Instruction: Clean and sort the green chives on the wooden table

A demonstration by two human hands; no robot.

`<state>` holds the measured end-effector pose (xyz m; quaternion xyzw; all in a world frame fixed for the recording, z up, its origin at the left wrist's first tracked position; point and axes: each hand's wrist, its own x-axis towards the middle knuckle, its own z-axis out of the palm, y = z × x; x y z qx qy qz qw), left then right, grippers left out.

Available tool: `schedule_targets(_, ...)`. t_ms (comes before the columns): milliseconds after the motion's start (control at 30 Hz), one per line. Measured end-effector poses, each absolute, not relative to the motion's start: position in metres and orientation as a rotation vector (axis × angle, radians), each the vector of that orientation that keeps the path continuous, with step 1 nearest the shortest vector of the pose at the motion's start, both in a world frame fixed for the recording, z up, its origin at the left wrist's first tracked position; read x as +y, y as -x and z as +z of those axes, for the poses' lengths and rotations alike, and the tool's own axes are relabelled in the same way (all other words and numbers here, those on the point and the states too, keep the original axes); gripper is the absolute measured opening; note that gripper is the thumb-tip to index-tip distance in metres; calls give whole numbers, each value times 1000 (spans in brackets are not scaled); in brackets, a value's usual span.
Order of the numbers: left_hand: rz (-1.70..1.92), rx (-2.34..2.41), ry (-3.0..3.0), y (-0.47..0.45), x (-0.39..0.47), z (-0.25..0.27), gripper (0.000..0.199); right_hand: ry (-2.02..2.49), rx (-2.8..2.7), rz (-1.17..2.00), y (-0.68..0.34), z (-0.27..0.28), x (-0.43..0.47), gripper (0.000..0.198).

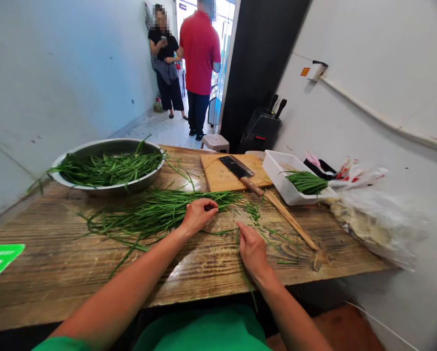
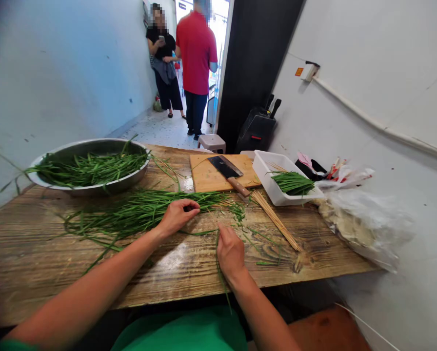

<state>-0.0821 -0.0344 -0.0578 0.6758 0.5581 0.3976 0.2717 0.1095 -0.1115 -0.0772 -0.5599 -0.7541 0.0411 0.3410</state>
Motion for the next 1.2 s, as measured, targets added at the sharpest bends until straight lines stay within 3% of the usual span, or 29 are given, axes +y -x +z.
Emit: schedule_targets(1200,1130,1498,-1687,83,-35,-52,23,1371,-2011,87,-106,-77,-114,37)
